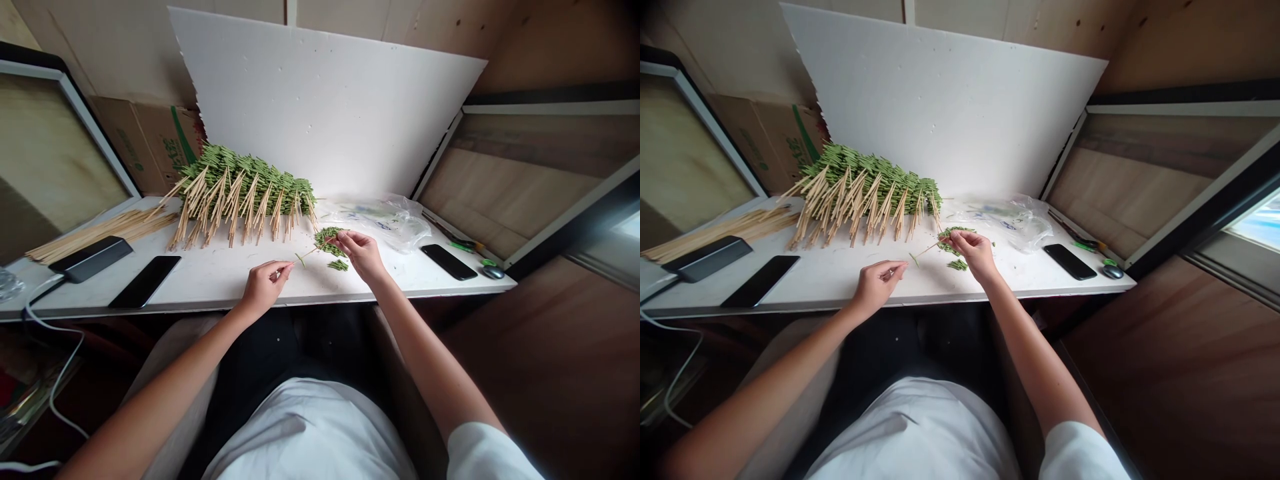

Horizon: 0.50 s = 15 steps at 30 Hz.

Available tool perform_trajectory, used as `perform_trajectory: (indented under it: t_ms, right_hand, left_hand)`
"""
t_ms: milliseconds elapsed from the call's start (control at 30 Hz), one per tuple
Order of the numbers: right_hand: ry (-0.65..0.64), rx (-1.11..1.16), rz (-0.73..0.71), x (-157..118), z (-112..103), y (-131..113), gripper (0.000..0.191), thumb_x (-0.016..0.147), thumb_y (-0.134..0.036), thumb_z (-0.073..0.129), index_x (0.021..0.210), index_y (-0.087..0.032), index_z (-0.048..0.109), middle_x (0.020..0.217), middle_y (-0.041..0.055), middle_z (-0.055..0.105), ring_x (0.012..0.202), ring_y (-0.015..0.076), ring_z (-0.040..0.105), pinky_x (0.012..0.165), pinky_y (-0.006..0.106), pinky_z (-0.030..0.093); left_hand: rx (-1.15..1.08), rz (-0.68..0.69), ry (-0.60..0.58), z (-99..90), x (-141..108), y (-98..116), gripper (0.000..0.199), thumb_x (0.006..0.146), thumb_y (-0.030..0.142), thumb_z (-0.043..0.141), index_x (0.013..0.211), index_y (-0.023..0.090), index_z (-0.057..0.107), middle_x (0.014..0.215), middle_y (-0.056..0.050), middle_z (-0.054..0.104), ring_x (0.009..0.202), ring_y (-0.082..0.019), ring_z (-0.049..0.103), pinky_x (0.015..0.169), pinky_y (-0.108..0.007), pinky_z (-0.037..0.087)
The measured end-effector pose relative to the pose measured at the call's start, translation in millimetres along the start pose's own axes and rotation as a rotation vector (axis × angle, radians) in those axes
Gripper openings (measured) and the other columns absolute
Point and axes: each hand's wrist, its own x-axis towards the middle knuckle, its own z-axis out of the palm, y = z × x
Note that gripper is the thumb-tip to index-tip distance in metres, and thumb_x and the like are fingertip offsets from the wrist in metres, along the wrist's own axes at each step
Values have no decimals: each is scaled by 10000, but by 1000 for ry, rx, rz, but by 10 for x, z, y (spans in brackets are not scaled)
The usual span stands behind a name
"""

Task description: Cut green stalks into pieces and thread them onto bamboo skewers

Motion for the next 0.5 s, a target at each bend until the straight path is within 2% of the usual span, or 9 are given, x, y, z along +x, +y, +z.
perform_trajectory:
  t_ms: [133,267,500]
  right_hand:
    - [8,-1,-1,4,17,0,474,645,-604,963,890,-235,795,972,54,823,1094,271,781,1039,403,600]
    - [21,8,-3,11,24,19,507,617,-616,971,900,-234,793,976,57,825,1105,284,779,1022,410,605]
    - [7,-8,-44,21,-19,62,383,715,-556,940,893,-244,806,974,46,818,1080,270,788,1002,389,606]
  left_hand:
    - [0,-12,9,-13,19,-7,301,1011,423,651,1035,196,848,835,-82,797,622,-172,629,650,-290,507]
    - [27,4,23,-36,37,1,301,1014,418,649,1029,193,848,827,-78,795,599,-162,597,640,-288,496]
    - [37,50,20,-60,43,41,287,1020,397,644,1026,197,849,819,-71,788,587,-156,568,636,-292,481]
